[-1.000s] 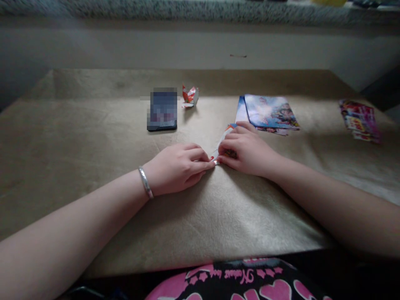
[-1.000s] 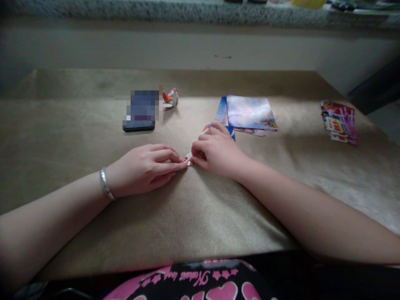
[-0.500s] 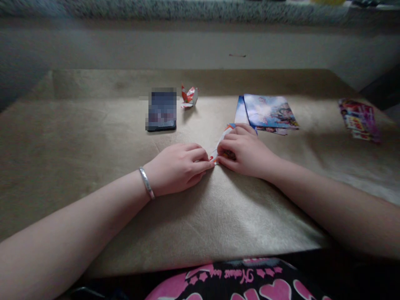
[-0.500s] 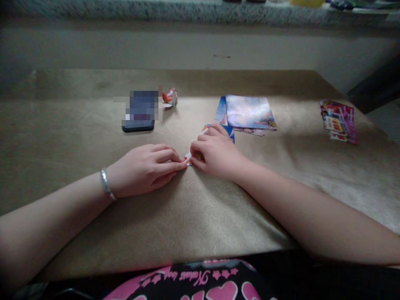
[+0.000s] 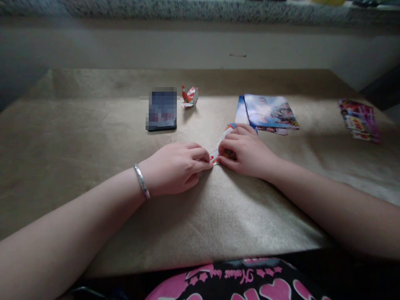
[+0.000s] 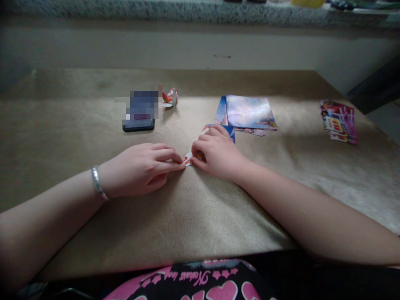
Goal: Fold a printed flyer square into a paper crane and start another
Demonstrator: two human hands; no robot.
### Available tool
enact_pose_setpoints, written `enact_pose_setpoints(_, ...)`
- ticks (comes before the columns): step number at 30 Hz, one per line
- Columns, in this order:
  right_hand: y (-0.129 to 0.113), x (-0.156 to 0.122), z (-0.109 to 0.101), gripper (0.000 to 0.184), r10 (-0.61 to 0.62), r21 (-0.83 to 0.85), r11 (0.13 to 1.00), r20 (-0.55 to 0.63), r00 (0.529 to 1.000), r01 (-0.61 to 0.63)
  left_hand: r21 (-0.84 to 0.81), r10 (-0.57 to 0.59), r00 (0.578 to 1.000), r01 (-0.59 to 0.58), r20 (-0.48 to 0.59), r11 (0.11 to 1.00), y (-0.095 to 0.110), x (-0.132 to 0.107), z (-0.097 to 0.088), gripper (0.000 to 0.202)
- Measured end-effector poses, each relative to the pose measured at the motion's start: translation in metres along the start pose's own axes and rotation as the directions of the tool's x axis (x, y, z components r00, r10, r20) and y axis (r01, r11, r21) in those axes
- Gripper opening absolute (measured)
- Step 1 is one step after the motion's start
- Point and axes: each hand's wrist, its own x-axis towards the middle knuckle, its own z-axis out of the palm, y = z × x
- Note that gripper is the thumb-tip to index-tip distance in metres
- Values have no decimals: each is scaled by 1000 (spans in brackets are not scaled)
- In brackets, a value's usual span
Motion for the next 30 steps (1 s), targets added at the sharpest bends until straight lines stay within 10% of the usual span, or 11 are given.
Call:
enact_pose_setpoints(25,-2,-4,6,17,79,114,991,-111,991,-66,-70,52,996,-58,-74,996,-7,-3,1,26)
enact_pose_setpoints(30,10,-7,3,9,-88,148,982,-198,976,118,-36,64,993,-67,-98,997,-6,-3,2,24)
